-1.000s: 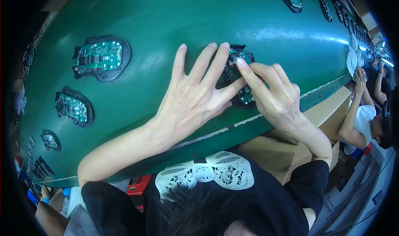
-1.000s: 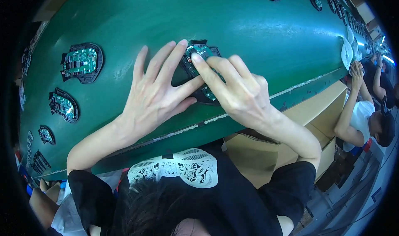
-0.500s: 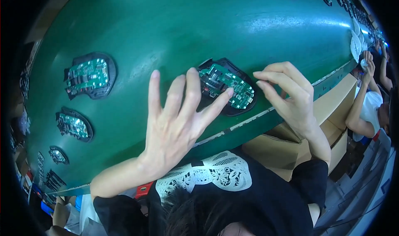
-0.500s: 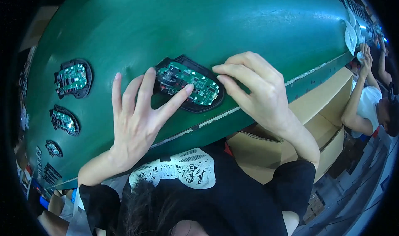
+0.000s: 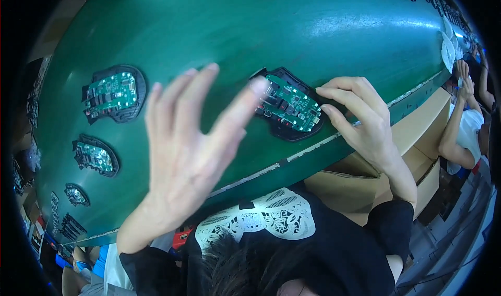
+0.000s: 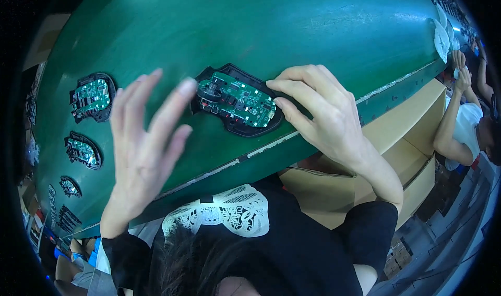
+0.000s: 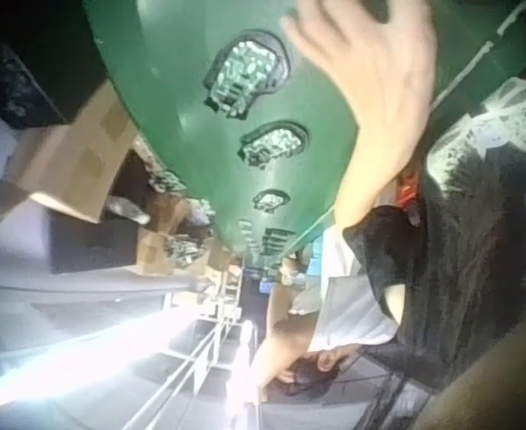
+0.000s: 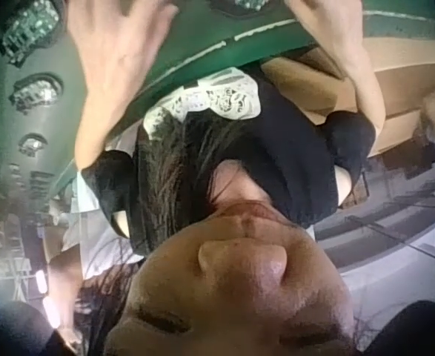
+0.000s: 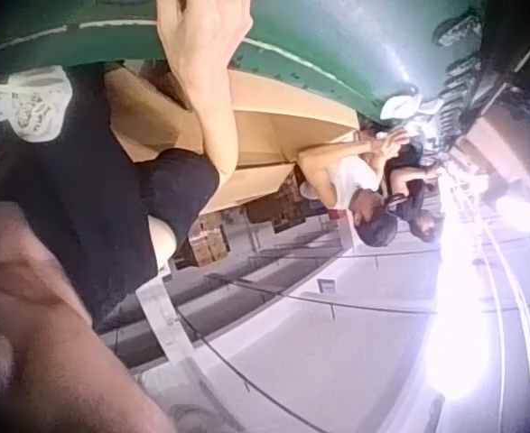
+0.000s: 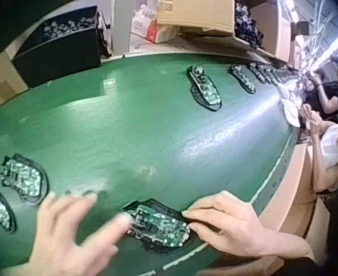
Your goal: The person unpacks parts from a plastic bag, puts the bag into a cardboard box, and repeatedly assembles computer mouse bases on a conveyor belt by installing scroll wheels onto circuit boards.
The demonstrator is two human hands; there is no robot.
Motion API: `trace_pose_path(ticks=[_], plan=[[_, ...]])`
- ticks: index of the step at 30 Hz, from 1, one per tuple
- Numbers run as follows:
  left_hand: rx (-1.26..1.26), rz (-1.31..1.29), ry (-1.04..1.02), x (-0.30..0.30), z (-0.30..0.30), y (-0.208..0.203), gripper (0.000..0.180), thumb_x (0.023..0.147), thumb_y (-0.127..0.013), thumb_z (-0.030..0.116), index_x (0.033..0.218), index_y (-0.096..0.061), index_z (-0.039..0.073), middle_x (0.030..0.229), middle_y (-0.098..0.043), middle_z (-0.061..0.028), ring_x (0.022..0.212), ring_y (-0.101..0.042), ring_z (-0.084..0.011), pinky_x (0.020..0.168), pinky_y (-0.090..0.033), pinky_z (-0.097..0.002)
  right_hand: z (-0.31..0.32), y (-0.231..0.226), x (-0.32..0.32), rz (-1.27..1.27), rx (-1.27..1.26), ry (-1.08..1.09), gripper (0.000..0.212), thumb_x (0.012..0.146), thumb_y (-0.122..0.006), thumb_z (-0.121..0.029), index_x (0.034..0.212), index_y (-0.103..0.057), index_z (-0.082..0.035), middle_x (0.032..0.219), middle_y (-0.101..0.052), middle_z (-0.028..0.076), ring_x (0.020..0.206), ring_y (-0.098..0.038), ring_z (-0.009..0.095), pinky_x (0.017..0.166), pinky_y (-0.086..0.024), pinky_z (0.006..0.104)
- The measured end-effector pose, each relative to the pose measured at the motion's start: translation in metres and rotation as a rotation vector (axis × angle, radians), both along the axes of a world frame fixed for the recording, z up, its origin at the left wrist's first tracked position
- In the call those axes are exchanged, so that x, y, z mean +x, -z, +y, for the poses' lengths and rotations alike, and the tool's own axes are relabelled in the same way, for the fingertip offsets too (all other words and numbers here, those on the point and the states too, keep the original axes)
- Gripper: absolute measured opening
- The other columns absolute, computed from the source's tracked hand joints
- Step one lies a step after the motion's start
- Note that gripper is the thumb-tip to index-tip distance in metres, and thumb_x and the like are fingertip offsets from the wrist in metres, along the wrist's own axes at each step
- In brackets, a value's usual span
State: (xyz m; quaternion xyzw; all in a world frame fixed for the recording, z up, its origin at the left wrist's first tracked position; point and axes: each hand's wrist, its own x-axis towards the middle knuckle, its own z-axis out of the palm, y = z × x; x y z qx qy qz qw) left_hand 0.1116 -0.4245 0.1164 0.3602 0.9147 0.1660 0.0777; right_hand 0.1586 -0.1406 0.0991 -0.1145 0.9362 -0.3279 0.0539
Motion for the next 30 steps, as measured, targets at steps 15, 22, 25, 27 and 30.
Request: trace_pose_path(ticks=[15,22,25,27,30], plan=[[-0.021,-0.053,-0.006,0.001,-0.004,-0.007,0.062,0.075,-0.078,0.002,0.132,-0.065,0.022,0.146,-0.048,-0.0138,0.132,-0.045,-0.0391,0.107,-0.042,-0.0480,-0.005,0.002,0.012,0.156,0.119,-0.060,0.027,0.071,-0.082,-0.009,0.095,-0.071,-0.010,0.095,-0.064,0.002,0.082,-0.060,0.019,0.057,-0.051,0.0301],[-0.047,0.052,-0.062,-0.011,-0.012,-0.001,0.066,0.071,-0.080,0.002,0.132,-0.065,0.020,0.144,-0.049,-0.0160,0.130,-0.047,-0.0383,0.108,-0.040,-0.0481,-0.008,0.009,0.012,0.245,0.133,-0.060,0.031,0.066,-0.084,-0.014,0.094,-0.071,-0.011,0.098,-0.063,0.001,0.084,-0.058,0.019,0.060,-0.052,0.0297],[-0.145,0.217,-0.218,-0.020,-0.033,0.001,0.069,0.075,-0.080,0.003,0.139,-0.060,0.020,0.146,-0.048,-0.0167,0.133,-0.046,-0.0355,0.109,-0.039,-0.0462,-0.006,0.000,0.019,0.250,0.211,-0.179,0.048,0.067,-0.084,-0.021,0.112,-0.070,-0.013,0.118,-0.064,0.006,0.102,-0.062,0.025,0.078,-0.057,0.0338],[-0.219,0.270,-0.371,-0.023,-0.050,0.005,0.071,0.080,-0.080,0.012,0.145,-0.054,0.023,0.149,-0.044,-0.0183,0.134,-0.045,-0.0377,0.110,-0.038,-0.0491,-0.004,0.007,0.024,0.284,0.284,-0.234,0.053,0.070,-0.083,-0.024,0.120,-0.069,-0.015,0.124,-0.063,0.007,0.105,-0.063,0.025,0.078,-0.058,0.0347],[-0.311,0.253,-0.518,-0.020,-0.070,0.013,0.077,0.082,-0.080,0.024,0.151,-0.046,0.026,0.152,-0.038,-0.0241,0.136,-0.042,-0.0417,0.112,-0.037,-0.0513,-0.002,0.009,0.005,0.293,0.312,-0.190,0.055,0.070,-0.084,-0.023,0.123,-0.068,-0.017,0.124,-0.065,0.009,0.102,-0.066,0.027,0.079,-0.058,0.0353]])
